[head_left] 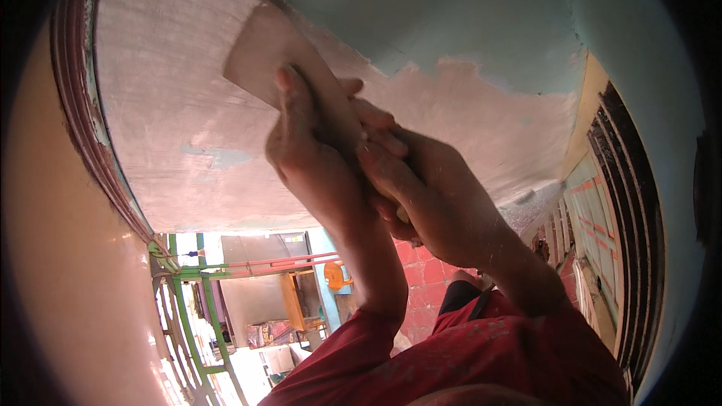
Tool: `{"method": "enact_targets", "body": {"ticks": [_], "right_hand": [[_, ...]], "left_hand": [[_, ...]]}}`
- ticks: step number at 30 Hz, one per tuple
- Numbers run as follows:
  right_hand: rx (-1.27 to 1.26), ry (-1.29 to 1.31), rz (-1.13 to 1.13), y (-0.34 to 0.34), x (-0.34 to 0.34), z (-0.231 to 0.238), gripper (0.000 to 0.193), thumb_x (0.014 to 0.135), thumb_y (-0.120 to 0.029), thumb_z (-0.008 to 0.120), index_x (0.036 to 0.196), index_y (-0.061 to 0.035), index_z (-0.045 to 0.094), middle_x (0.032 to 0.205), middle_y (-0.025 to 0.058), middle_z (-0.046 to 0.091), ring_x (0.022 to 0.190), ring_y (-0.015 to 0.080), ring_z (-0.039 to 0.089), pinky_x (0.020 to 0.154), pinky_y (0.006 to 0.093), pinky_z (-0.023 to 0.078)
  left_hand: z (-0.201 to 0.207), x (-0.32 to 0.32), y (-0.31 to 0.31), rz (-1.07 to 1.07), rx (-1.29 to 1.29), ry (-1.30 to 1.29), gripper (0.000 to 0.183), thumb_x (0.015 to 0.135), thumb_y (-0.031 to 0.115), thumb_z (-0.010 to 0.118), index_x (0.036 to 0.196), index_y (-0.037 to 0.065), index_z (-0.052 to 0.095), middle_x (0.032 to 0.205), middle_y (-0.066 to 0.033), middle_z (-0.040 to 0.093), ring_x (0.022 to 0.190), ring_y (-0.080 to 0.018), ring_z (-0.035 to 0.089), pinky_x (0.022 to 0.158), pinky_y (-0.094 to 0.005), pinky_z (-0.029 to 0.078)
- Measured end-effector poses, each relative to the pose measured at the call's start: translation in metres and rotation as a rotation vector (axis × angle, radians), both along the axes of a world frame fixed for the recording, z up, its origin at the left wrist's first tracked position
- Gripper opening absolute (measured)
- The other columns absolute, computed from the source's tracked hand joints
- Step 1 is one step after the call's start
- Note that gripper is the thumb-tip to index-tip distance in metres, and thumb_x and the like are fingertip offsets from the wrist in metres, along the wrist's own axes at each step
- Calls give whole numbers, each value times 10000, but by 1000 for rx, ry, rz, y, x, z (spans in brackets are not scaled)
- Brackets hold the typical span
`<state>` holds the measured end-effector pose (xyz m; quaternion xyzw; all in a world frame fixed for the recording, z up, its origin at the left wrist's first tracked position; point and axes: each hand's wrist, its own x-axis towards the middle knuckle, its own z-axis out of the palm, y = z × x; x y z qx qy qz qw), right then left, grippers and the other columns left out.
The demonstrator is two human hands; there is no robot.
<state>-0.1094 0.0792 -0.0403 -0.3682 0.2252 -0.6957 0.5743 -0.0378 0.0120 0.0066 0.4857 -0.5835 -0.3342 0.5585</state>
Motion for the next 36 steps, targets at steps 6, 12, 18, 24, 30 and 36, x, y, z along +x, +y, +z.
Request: {"method": "enact_targets", "body": {"ticks": [6, 12, 18, 24, 30, 36], "right_hand": [[-174, -121, -24, -13, 3, -1, 367, 1031, -312, 445, 1136, 9, 588, 717, 30, 541, 676, 104, 518, 617, 279, 431], [98, -64, 245, -5, -21, 20, 384, 1024, -334, 460, 1106, 18, 590, 718, 33, 549, 645, 109, 507, 613, 289, 431], [-204, -126, 52, -17, -17, 18, 370, 1020, -331, 477, 1030, 18, 600, 714, 53, 577, 652, 116, 540, 618, 297, 436], [55, -108, -8, -13, -6, 22, 384, 1018, -334, 471, 996, 22, 612, 674, 70, 569, 670, 129, 560, 645, 309, 451], [-155, -37, -131, -32, -15, 23, 355, 1009, -316, 480, 1015, 17, 605, 674, 73, 568, 668, 136, 563, 641, 314, 453], [-91, 20, -191, -17, 4, 18, 330, 999, -297, 489, 1034, 12, 597, 675, 77, 567, 666, 144, 567, 636, 318, 455]], "left_hand": [[29, -14, -2, -74, 7, 73, 635, 1046, 458, 383, 850, -92, 631, 545, -156, 603, 363, -187, 525, 383, -254, 419], [13, 3, 2, -26, -29, -70, 597, 1052, 427, 374, 865, -78, 632, 570, -153, 619, 367, -183, 525, 375, -261, 416], [51, -27, -9, -175, -67, 212, 531, 1039, 416, 423, 917, -66, 611, 538, -130, 578, 363, -185, 511, 382, -263, 417], [19, 1, -6, -106, -30, 14, 527, 1031, 427, 437, 927, -58, 613, 596, -135, 605, 389, -185, 521, 399, -271, 426], [62, -23, -13, -138, -87, 186, 495, 1026, 416, 449, 993, -52, 603, 590, -115, 597, 399, -176, 525, 415, -271, 424], [55, -5, -6, -115, -121, -53, 495, 1002, 447, 479, 994, -34, 598, 632, -111, 616, 421, -180, 541, 437, -285, 440]]}}
